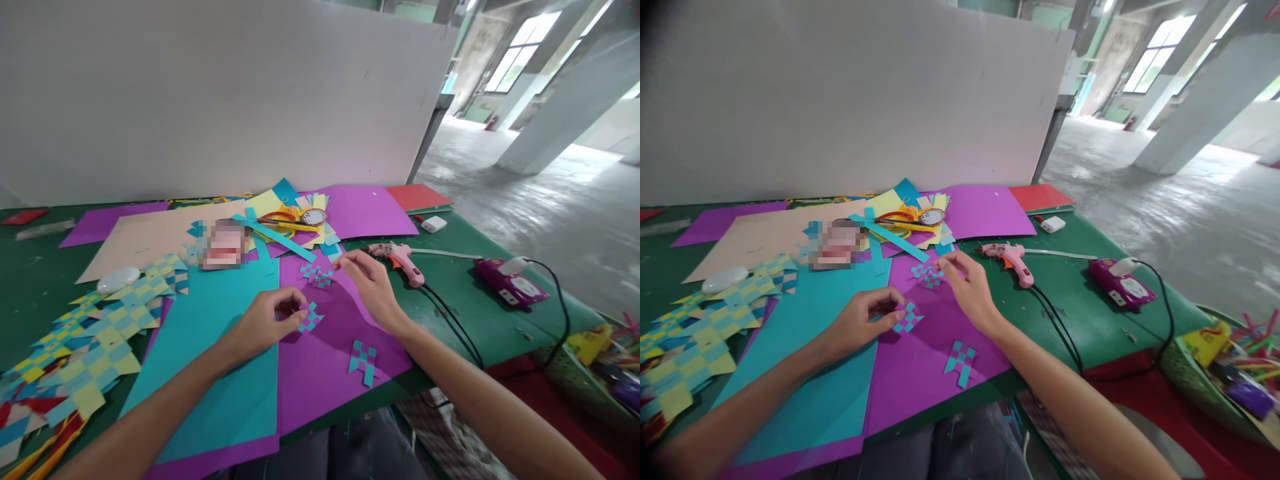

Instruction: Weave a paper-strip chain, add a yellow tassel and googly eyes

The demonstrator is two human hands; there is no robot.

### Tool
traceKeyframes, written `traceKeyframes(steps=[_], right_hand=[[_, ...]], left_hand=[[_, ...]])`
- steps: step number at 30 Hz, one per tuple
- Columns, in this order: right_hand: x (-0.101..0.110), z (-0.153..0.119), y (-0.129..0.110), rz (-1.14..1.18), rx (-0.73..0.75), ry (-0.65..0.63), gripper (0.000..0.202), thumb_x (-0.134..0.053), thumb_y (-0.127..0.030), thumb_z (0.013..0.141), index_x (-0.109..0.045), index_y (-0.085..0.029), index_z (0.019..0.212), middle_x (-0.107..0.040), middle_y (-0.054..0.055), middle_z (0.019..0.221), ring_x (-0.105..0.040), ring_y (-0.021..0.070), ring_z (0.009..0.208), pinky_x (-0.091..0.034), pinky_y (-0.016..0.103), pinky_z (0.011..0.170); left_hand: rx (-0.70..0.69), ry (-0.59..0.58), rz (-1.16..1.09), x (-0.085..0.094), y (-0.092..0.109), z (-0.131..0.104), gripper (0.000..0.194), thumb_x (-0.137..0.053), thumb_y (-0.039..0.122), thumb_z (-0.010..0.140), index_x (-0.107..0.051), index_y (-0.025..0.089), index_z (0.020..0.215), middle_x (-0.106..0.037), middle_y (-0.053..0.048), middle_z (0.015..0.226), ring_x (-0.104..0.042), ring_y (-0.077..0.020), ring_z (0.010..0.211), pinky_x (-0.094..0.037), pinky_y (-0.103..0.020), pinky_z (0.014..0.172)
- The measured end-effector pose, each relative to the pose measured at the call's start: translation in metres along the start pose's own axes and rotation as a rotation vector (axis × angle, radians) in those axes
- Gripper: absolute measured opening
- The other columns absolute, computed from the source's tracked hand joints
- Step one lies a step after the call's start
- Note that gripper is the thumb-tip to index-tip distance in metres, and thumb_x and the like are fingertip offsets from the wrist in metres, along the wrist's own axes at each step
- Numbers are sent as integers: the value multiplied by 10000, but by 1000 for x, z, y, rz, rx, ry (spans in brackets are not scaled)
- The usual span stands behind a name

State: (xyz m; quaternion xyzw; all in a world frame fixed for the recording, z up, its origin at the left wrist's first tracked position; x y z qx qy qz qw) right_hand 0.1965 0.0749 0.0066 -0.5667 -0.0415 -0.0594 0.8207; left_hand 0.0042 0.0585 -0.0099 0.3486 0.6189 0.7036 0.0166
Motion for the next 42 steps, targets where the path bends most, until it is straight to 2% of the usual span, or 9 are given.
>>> traceKeyframes(steps=[3,8,12,17,27,31,34,36,42], right_hand=[[2,0,-5,-26,44,-58,176,-464,-220,894,-637,-199,872,-657,24,856,-602,155,858,-455,307,827],[-19,-9,-4,-83,52,-475,317,-574,-263,855,-607,-214,1167,-679,52,1014,-613,176,966,-450,351,901],[-29,-13,1,-176,107,-551,189,-681,-308,785,-694,-186,929,-696,61,914,-620,183,876,-474,332,817],[-23,-9,-3,-159,82,-464,139,-630,-276,821,-656,-200,708,-669,15,756,-596,158,777,-457,312,765],[26,10,11,8,-1,218,319,-439,-403,925,-457,-220,664,-509,-11,657,-509,140,670,-425,296,705],[30,12,15,62,-5,249,398,-404,-439,937,-386,-227,601,-410,-30,558,-471,135,572,-414,301,628],[29,11,13,-46,-16,242,139,-561,-349,852,-536,-212,843,-539,-12,702,-525,138,668,-429,296,671],[27,11,11,-104,-16,214,241,-617,-301,801,-549,-207,1012,-595,8,815,-561,149,757,-443,301,719],[19,9,4,-292,101,95,189,-480,-275,906,-651,-197,898,-671,50,870,-597,183,853,-437,330,810]], left_hand=[[14,8,-16,0,0,-1,121,-566,282,829,-560,173,778,-610,9,713,-577,-127,656,-464,-233,618],[7,26,-35,2,2,0,101,-566,263,825,-551,174,778,-595,26,668,-567,-117,622,-454,-222,596],[-12,32,-31,4,2,1,128,-558,285,844,-553,174,780,-586,29,668,-567,-116,635,-453,-219,601],[-10,49,-1,5,2,1,148,-557,306,839,-550,173,775,-577,24,667,-550,-117,621,-459,-229,593],[-15,83,-14,6,3,1,151,-551,302,837,-533,174,760,-562,26,669,-560,-115,630,-459,-227,600],[-52,131,-18,8,4,1,112,-540,267,843,-531,175,780,-568,23,690,-559,-113,628,-469,-227,596],[-162,173,61,10,8,1,15,-547,181,826,-550,178,812,-645,-21,834,-624,-147,763,-505,-270,701],[-306,191,175,10,13,-1,56,-561,129,814,-569,184,813,-671,-49,933,-631,-177,906,-499,-316,818],[-602,178,391,5,22,-9,110,-550,104,857,-606,197,841,-670,-81,1015,-596,-209,1053,-483,-379,928]])
Point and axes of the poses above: each hand's wrist, its own z-axis towards the middle knuckle, its own x-axis out of the back of the hand, y = z × x, the point moved 4 cm from there along z, towards the middle knuckle
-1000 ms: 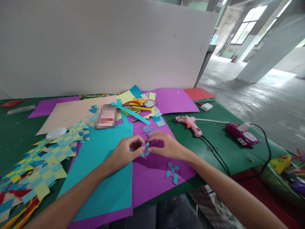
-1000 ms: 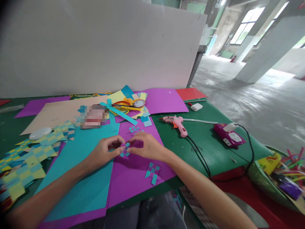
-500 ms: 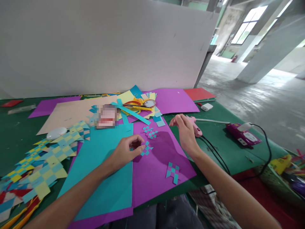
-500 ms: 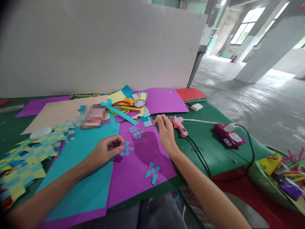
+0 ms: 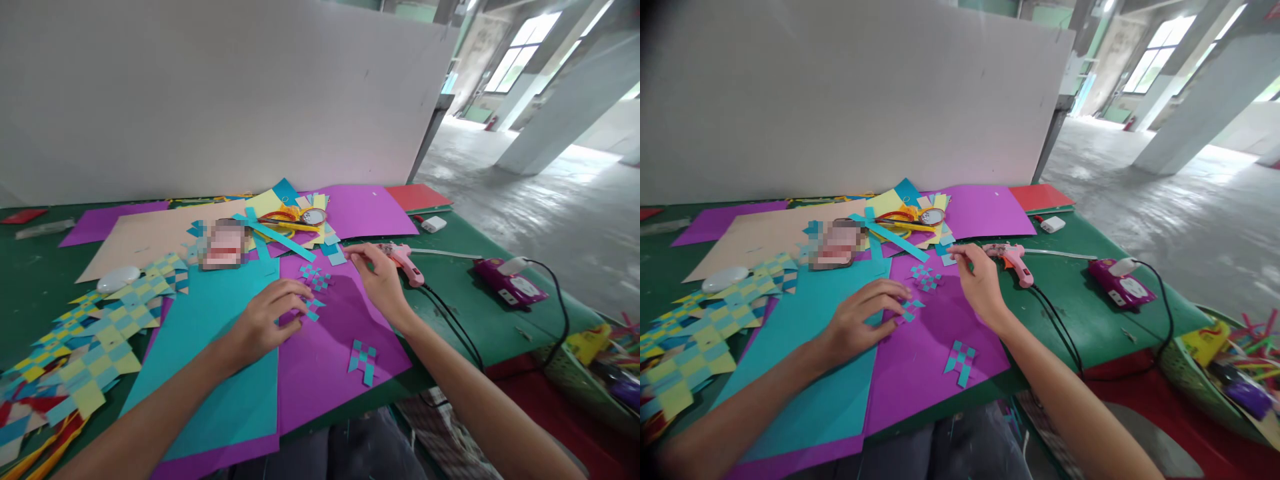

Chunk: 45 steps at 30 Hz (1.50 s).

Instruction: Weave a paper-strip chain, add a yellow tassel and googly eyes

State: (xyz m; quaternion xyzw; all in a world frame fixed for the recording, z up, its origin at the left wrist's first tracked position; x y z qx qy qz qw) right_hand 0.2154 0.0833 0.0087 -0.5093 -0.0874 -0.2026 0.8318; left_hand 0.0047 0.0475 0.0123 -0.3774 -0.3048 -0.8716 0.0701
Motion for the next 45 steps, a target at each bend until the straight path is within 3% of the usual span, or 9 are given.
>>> traceKeyframes(steps=[3,9,12,19,24,29,35,41,45], right_hand=[[-5,-3,-8,-56,76,-85,211,-471,-271,921,-671,-210,895,-675,44,848,-591,184,847,-425,332,817],[-31,-17,-19,111,17,-558,241,-564,-387,874,-652,-195,759,-627,10,758,-539,146,731,-413,283,695],[-38,-22,-20,200,-23,-668,277,-575,-394,857,-583,-182,680,-538,-22,681,-470,117,659,-391,262,657],[-35,-20,-21,180,-94,-641,284,-577,-374,847,-547,-176,645,-493,-30,656,-418,103,619,-352,249,606],[-36,-21,-21,134,-64,-642,269,-596,-355,845,-563,-175,648,-498,-35,646,-402,99,605,-331,245,586],[-38,-23,-17,144,-43,-657,274,-609,-356,843,-555,-177,642,-471,-41,641,-397,98,608,-322,248,599],[-37,-22,-20,173,-29,-666,336,-583,-451,850,-569,-186,644,-492,-29,640,-416,114,630,-348,261,619],[-41,-25,-25,185,37,-685,303,-610,-400,844,-601,-183,632,-552,-15,649,-462,118,639,-368,261,618],[-35,-18,-19,152,-22,-613,275,-571,-395,864,-663,-184,713,-625,-1,699,-530,128,666,-395,258,626]], left_hand=[[-80,22,29,2,5,-1,110,-566,96,855,-608,198,852,-671,-78,1020,-599,-211,1062,-496,-376,915],[-186,66,152,6,9,-4,137,-603,81,830,-613,213,863,-674,-59,1030,-604,-209,1050,-506,-365,891],[-189,61,174,5,9,-4,190,-597,59,822,-619,223,915,-660,-58,1057,-588,-208,1069,-501,-357,895],[182,148,-9,9,-3,0,398,-433,49,824,-563,206,1166,-612,-96,1146,-599,-187,965,-522,-320,800],[453,-10,-140,3,-9,2,218,-436,277,912,-631,184,934,-674,-29,828,-611,-162,753,-476,-251,670],[472,-134,-131,-5,-7,3,321,-484,366,910,-574,170,671,-612,8,624,-538,-128,592,-400,-232,580],[490,-171,-225,-3,-5,1,317,-469,327,927,-551,170,664,-616,9,625,-573,-124,607,-406,-228,595],[438,-194,-198,-8,-12,-2,322,-527,332,892,-505,169,615,-552,32,576,-512,-104,554,-375,-223,555],[497,-152,-223,-6,-16,-1,325,-509,337,899,-504,173,619,-566,32,573,-535,-110,558,-395,-233,565]])
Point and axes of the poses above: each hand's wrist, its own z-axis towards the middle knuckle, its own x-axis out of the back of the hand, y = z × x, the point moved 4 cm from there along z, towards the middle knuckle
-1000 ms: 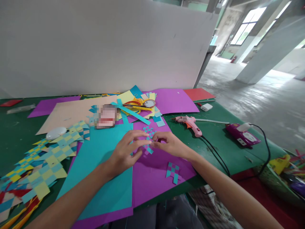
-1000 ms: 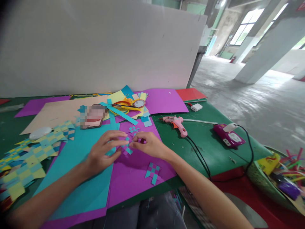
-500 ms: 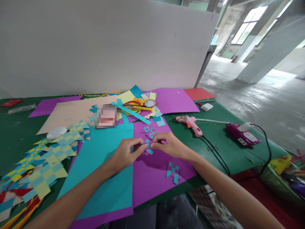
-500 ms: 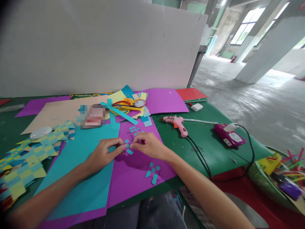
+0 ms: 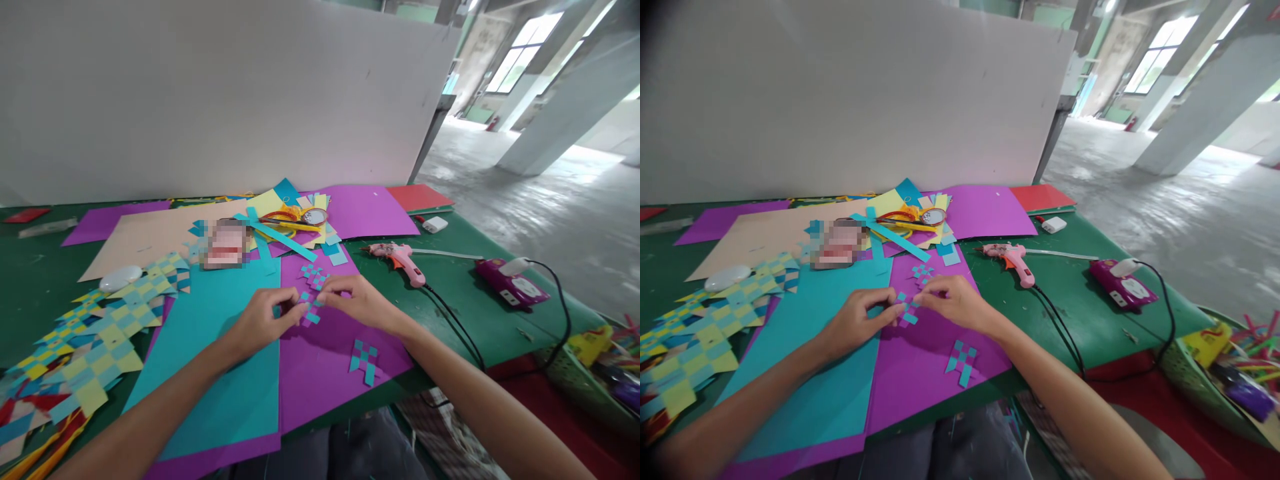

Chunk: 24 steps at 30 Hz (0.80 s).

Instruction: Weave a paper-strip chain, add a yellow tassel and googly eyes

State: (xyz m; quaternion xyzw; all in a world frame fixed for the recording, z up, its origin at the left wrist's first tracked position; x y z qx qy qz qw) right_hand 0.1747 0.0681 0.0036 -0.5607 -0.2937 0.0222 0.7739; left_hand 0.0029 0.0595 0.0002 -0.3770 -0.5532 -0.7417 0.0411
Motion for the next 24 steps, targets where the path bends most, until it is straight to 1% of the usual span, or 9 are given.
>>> traceKeyframes(steps=[2,4,7,9,11,13,15,20,24], right_hand=[[19,0,7,-46,-51,154,272,-533,-398,879,-682,-189,789,-675,12,767,-583,143,711,-422,264,659],[48,-4,16,-159,-97,401,252,-534,-398,868,-679,-191,857,-700,27,821,-616,161,747,-442,275,684],[88,-16,29,-461,-153,693,215,-533,-357,857,-649,-190,927,-696,45,813,-615,187,738,-445,306,700],[105,-23,36,-706,-229,793,188,-562,-316,829,-632,-179,937,-681,65,816,-603,220,776,-438,340,730],[113,-27,39,-884,-295,826,160,-575,-289,811,-627,-170,904,-667,85,825,-587,253,818,-432,370,749],[112,-26,39,-959,-285,808,135,-549,-280,833,-628,-171,816,-658,97,812,-576,266,834,-431,388,766],[103,-21,36,-948,-185,731,185,-498,-247,869,-632,-177,763,-660,96,809,-574,256,839,-436,390,793],[61,-5,34,-779,123,308,306,-457,-115,861,-651,-191,1085,-672,80,1076,-572,227,1004,-438,397,911],[39,-4,34,-698,203,61,385,-451,-20,791,-714,-234,972,-688,33,1088,-548,208,1023,-447,395,913]], left_hand=[[47,82,-30,5,-1,1,326,-516,349,889,-503,177,613,-555,32,564,-537,-116,558,-405,-241,564],[83,165,-76,10,-3,2,318,-532,363,875,-522,180,615,-556,27,575,-545,-124,572,-417,-248,570],[116,272,-162,16,-8,2,300,-559,384,859,-566,182,637,-574,20,603,-553,-124,591,-429,-247,581],[137,346,-204,19,-13,2,289,-582,394,850,-585,182,653,-578,18,603,-541,-118,583,-424,-240,568],[155,401,-240,22,-18,2,276,-603,401,841,-597,183,672,-585,16,609,-526,-110,571,-414,-235,551],[164,433,-276,24,-22,2,273,-614,406,838,-598,183,681,-587,17,617,-509,-103,563,-405,-232,537],[171,447,-307,24,-24,3,280,-621,413,834,-586,184,677,-569,22,610,-491,-98,553,-396,-230,526],[183,437,-316,22,-25,4,307,-619,427,835,-547,184,662,-516,37,588,-468,-91,548,-386,-225,525],[189,395,-310,20,-23,4,312,-606,418,847,-529,184,655,-518,42,587,-475,-87,545,-383,-220,527]])
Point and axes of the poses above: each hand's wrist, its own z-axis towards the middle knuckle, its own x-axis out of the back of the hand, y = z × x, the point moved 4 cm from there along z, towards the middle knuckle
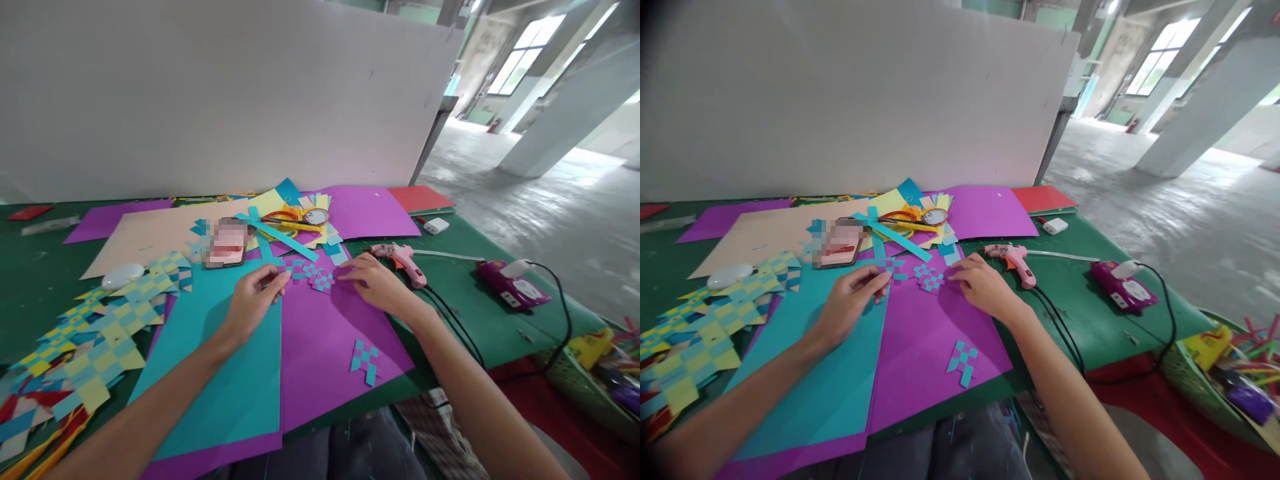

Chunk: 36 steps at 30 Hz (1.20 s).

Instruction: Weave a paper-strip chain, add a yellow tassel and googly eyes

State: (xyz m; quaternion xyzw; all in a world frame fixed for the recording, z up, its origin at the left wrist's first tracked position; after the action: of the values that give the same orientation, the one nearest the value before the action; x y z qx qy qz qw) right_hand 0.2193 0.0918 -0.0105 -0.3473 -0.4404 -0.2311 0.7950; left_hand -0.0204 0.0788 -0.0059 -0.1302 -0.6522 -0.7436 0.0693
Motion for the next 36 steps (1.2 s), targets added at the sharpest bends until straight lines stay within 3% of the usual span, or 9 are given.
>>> traceKeyframes(steps=[4,7,13,16,20,22,27,31,36], right_hand=[[3,-2,1,34,-16,-29,337,-438,17,711,-680,-210,648,-706,33,834,-559,193,909,-453,345,836],[8,-2,7,-37,-145,20,294,-424,-4,695,-587,-196,544,-626,18,633,-553,162,699,-430,296,718],[28,-4,13,-253,-374,262,223,-433,-85,798,-625,-197,826,-672,44,833,-590,196,833,-406,304,767],[42,-14,26,-482,-608,323,152,-481,-211,855,-597,-164,943,-657,108,942,-570,260,939,-402,353,807],[47,-35,51,-643,-965,154,361,-515,-389,877,-557,-75,1049,-625,215,1035,-574,339,1014,-418,410,800],[42,-42,61,-630,-1032,29,459,-490,-475,886,-558,-52,1050,-632,232,1016,-602,346,986,-436,417,778],[31,-46,72,-610,-911,32,459,-541,-504,841,-590,-70,984,-654,241,954,-638,349,901,-464,397,685],[37,-44,71,-605,-879,219,324,-543,-385,822,-581,-90,951,-658,215,882,-647,305,773,-451,373,641],[47,-27,49,-424,-699,408,322,-544,-419,815,-542,-150,991,-668,126,879,-633,264,761,-422,327,630]], left_hand=[[-4,-18,16,-2,1,0,312,-596,408,856,-527,185,649,-520,40,586,-477,-89,548,-378,-220,528],[-4,-29,23,-2,2,0,312,-591,404,857,-523,186,645,-522,37,590,-478,-93,552,-383,-226,539],[3,-52,32,-3,2,0,302,-595,410,842,-541,191,641,-522,36,586,-485,-100,555,-384,-233,535],[29,-65,32,-4,2,0,297,-605,418,828,-551,190,645,-531,33,592,-491,-102,556,-392,-231,532],[64,-89,26,-7,3,-1,295,-602,434,819,-556,188,663,-549,28,606,-507,-105,557,-408,-228,528],[64,-112,31,-8,3,-2,300,-593,439,822,-553,188,661,-563,21,612,-522,-111,563,-421,-234,535],[62,-162,63,-9,4,-4,319,-577,450,826,-562,186,649,-599,2,603,-533,-123,559,-424,-242,537],[73,-160,99,-9,4,-3,327,-580,434,816,-562,185,605,-615,-7,587,-528,-124,527,-403,-239,497],[50,-155,101,-8,0,-2,335,-578,404,820,-562,184,568,-605,-5,554,-576,-148,566,-449,-273,588]])
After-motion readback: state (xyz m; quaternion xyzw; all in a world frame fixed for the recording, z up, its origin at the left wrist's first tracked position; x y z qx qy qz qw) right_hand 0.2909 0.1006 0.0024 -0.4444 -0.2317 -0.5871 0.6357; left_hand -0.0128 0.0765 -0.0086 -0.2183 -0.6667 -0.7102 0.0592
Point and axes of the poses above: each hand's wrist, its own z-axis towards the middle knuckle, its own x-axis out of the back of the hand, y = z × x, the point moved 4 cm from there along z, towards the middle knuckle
